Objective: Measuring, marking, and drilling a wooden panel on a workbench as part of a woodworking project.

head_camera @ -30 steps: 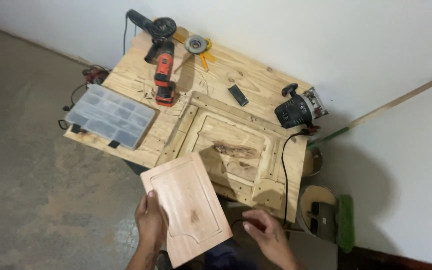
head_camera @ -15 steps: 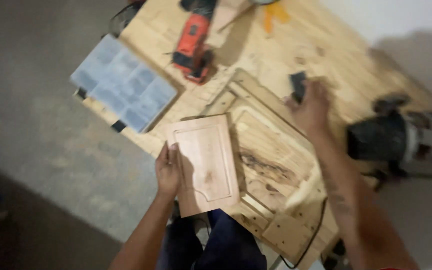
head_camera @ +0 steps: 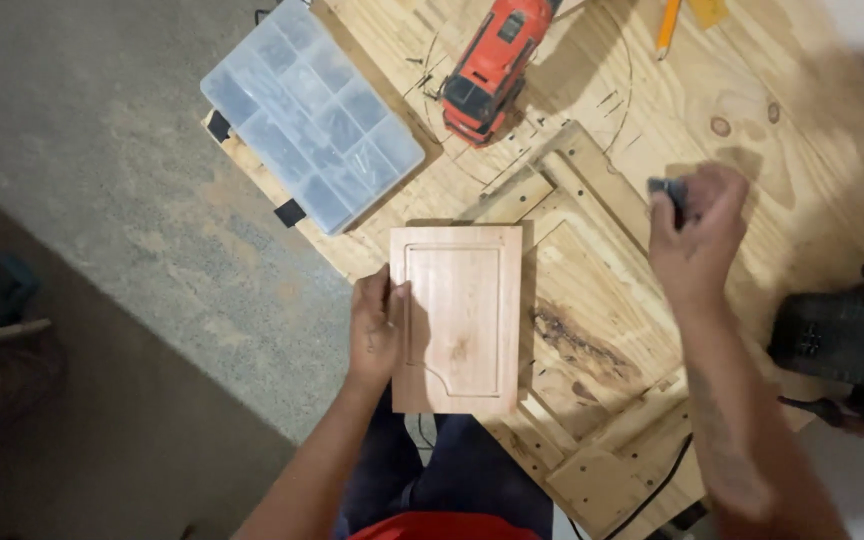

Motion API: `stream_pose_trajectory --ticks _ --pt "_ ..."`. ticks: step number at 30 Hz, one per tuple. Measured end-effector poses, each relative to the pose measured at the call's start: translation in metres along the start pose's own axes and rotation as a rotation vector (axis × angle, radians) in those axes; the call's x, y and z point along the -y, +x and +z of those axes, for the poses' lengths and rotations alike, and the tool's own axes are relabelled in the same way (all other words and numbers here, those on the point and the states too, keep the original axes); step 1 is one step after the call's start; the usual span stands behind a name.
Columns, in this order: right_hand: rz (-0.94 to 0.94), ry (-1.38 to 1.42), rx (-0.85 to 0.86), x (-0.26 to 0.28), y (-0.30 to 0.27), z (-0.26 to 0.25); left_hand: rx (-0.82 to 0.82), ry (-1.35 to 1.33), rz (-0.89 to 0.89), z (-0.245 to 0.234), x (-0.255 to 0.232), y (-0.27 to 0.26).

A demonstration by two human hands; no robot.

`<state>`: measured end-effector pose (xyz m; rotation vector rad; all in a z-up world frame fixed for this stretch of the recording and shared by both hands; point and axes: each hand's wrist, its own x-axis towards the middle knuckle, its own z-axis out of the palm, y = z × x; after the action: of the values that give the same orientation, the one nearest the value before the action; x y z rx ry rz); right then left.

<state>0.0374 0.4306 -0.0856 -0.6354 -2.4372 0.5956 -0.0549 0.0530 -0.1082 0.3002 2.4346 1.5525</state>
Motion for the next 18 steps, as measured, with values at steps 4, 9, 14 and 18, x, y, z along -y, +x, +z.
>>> stream_pose_trajectory --ticks 4,9,14,18 --pt "0.281 0.232 0.155 0.12 -0.052 -0.016 0.081 -0.019 -0.076 -0.011 -0.015 0.01" --pt "0.639 0.453 0.335 0.206 -0.134 0.023 0.238 -0.101 -0.201 -0.032 0.009 0.038" --pt "0.488 0.376 0.222 0.277 -0.153 0.056 0.427 -0.304 -0.14 -0.036 0.019 0.084" --pt "0.457 0.169 0.197 0.302 -0.162 0.091 0.552 -0.478 -0.164 -0.036 0.025 0.102"
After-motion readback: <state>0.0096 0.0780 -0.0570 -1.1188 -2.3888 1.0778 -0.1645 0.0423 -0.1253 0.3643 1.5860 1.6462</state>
